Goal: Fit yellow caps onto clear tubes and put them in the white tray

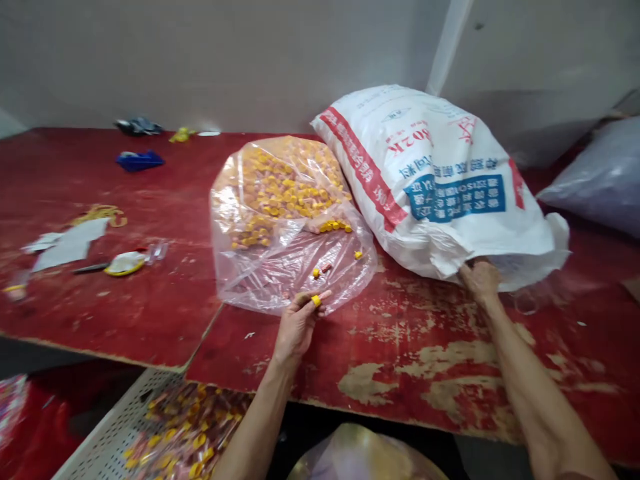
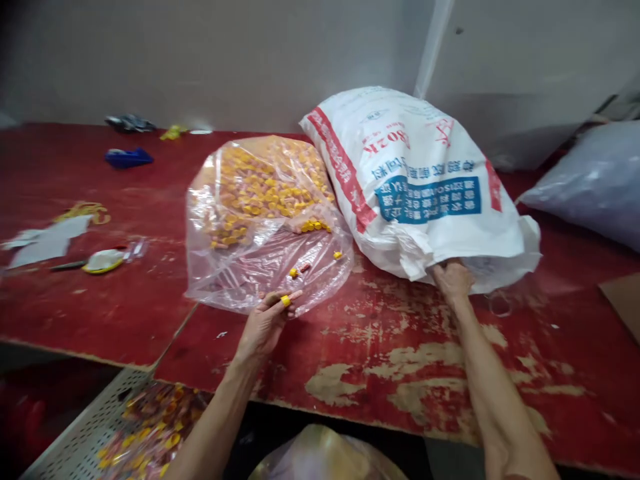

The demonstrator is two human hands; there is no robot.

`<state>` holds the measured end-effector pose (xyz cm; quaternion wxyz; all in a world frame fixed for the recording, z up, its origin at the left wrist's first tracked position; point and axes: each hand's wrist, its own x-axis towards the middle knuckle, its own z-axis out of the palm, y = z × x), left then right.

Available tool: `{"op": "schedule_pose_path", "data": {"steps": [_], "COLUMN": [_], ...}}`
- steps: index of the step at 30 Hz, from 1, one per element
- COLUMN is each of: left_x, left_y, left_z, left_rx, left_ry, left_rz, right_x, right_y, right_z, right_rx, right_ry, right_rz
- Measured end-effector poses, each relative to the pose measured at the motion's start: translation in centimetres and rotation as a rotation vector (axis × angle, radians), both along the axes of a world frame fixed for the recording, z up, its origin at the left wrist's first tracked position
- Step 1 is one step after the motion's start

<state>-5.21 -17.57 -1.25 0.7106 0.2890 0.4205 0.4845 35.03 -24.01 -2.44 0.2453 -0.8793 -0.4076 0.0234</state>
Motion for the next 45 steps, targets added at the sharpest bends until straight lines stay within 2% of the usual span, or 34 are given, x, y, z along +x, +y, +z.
{"op": "schedule_pose_path", "data": {"steps": [2,4,8,12,14,17,21,23,26,31,32,34,36,38,42,45], "left_x": [0.6,1.8,4.9,6.5,6.7,6.5,6.1,5.8,5.2,3.5,3.3,3.1,3.3,3.6,3.3,1.5], "left_y": [-0.8,-1.8,-4.0,-5.8,-6.5,-7.1,-7.6,-7.8,-7.8,-6.9,-6.8,-6.7,-7.1,-7.6,-8.5,-8.9], "left_z": [-0.3,-0.5,-0.6,-0.4,-0.3,-0.3,-0.6,-1.0,-1.6,-1.8,-1.6,-1.1,-0.8,-1.1,-2.1,-1.5], "left_rx": [-0.022,-0.041,-0.081,-0.112,-0.128,-0.131,-0.102,-0.102,-0.102,-0.091,-0.109,-0.157,-0.227,-0.304,-0.352,-0.204], "left_ry": [-0.023,-0.049,-0.102,-0.133,-0.146,-0.159,-0.116,-0.072,-0.021,0.066,0.03,-0.094,-0.186,-0.2,0.003,0.257], "left_rz": [-0.044,-0.11,-0.232,-0.324,-0.361,-0.373,-0.408,-0.44,-0.526,-0.724,-0.722,-0.612,-0.461,-0.414,-0.409,-0.41], "right_x": [-1.4,-3.0,-6.5,-10.3,-12.4,-15.4,-18.0,-18.6,-18.9,-19.6,-20.0,-21.1,-22.5,-23.9,-26.1,-27.4], "right_y": [-3.3,-6.2,-9.3,-8.9,-8.2,-7.3,-7.0,-7.3,-8.0,-9.1,-9.1,-9.0,-8.9,-8.8,-8.3,-7.5], "right_z": [-0.9,-1.5,-1.1,0.1,0.3,-0.1,-0.8,-0.8,-0.9,-0.6,-0.4,0.0,0.4,0.5,0.3,0.4], "right_rx": [0.023,0.041,0.078,0.301,0.411,0.487,0.447,0.33,0.147,0.174,0.187,0.219,0.248,0.309,0.434,0.417], "right_ry": [0.048,0.113,0.239,0.801,1.01,1.107,1.171,1.175,1.156,0.975,0.933,0.847,0.751,0.639,0.352,0.198], "right_rz": [0.012,0.085,0.262,0.41,0.418,0.41,0.562,0.622,0.602,0.57,0.587,0.674,0.854,1.051,1.25,1.355]}}
